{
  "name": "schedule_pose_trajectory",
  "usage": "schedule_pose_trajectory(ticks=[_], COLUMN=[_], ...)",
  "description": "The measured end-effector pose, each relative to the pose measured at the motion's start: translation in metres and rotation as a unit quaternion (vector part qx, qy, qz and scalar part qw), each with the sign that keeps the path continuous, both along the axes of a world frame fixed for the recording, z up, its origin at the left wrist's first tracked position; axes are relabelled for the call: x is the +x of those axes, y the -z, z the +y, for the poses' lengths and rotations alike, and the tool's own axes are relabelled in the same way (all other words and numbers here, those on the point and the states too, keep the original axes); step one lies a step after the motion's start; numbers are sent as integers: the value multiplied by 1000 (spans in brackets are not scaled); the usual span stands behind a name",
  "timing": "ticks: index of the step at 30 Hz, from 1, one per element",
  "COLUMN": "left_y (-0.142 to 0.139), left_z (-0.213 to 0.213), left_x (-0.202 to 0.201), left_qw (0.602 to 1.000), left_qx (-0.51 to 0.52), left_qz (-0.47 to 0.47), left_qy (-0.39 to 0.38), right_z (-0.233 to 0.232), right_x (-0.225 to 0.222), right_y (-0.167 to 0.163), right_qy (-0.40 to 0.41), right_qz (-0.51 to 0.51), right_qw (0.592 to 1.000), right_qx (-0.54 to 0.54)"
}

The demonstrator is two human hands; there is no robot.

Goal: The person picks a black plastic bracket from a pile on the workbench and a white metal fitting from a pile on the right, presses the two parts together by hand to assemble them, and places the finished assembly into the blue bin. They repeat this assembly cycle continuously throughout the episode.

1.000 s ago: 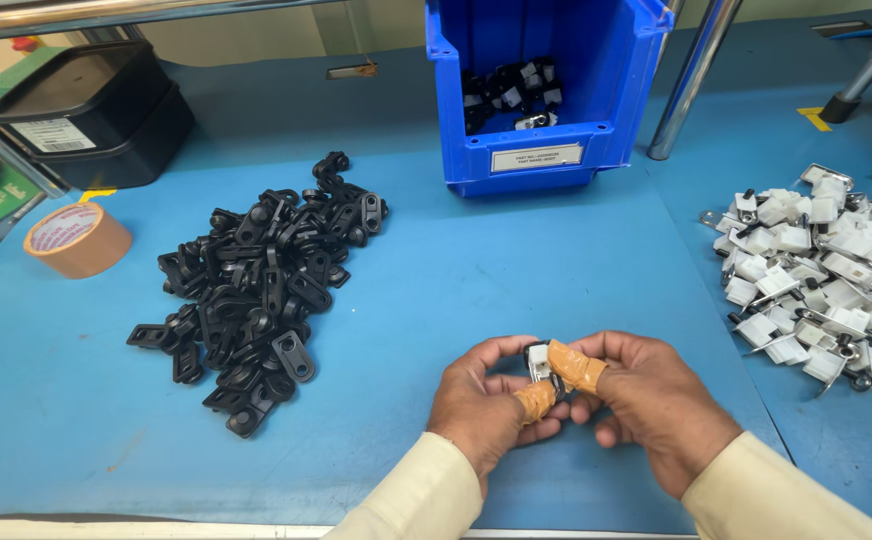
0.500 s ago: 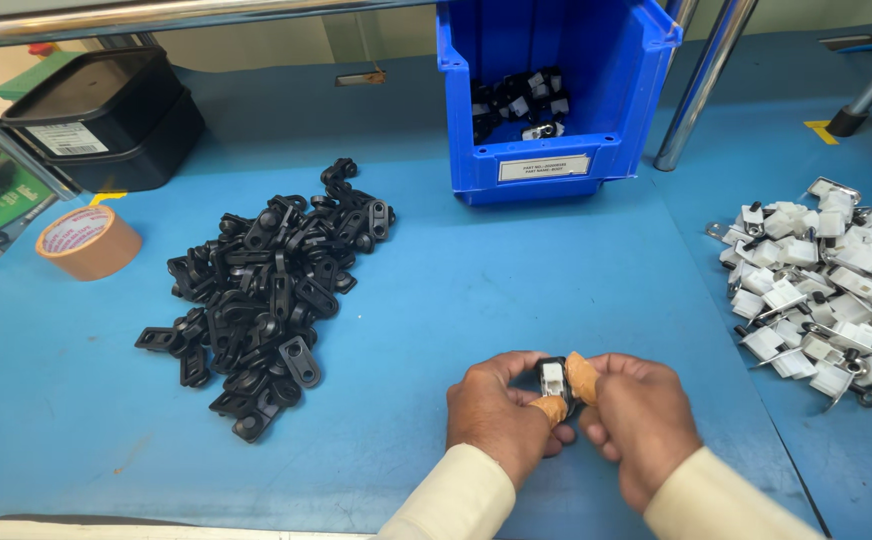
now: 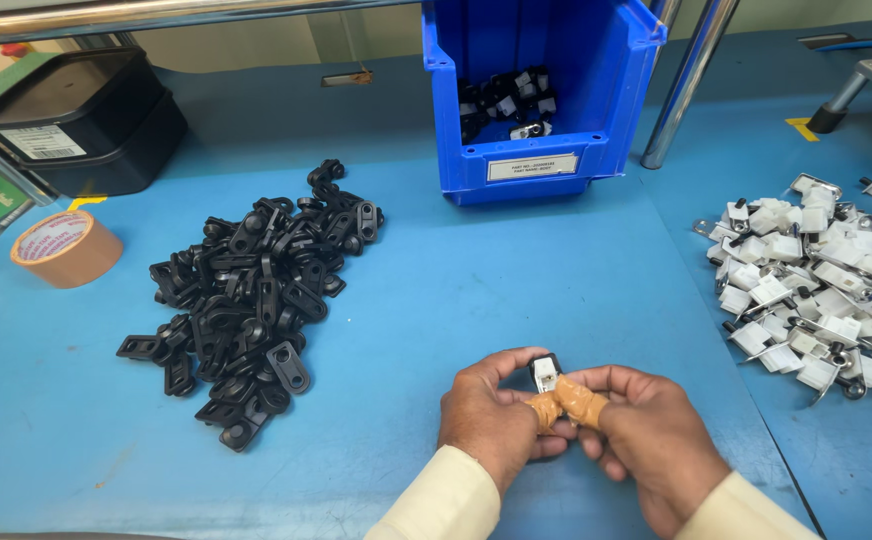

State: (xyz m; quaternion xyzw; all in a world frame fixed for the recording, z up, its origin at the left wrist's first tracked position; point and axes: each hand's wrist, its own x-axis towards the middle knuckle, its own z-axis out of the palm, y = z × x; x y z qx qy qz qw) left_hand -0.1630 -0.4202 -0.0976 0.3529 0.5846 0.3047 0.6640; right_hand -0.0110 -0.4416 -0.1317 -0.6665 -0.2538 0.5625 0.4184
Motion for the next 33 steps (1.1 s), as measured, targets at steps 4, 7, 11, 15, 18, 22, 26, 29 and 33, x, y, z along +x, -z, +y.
schedule_pose_trajectory(ticks=[4,7,11,15,18,22,26,29,33], left_y=[-1,-2,-5,-10,-14,-17,-19,-17,-9], left_z=[-1,1,3,2,3,6,15,24,26], left_x=[8,8,6,14,17,15,1,-16,-24], left_qw=[999,999,996,996,996,995,995,974,987], left_qx=[23,-5,-22,-8,1,-36,9,89,49], left_qz=[28,6,-39,-4,26,-5,91,149,62], left_qy=[-33,-54,-76,-88,-85,-98,38,147,142], right_z=[7,5,0,5,9,11,16,23,26], right_x=[-8,-8,-5,-12,-12,0,3,7,9], right_y=[4,3,-3,-3,-3,-6,-11,-21,-35], right_qy=[74,63,28,75,92,5,-26,-93,-204], right_qz=[3,12,-10,-18,-6,7,-70,-209,-446], right_qw=[997,998,1000,997,996,1000,997,973,851], right_qx=[7,26,0,19,21,14,1,17,189])
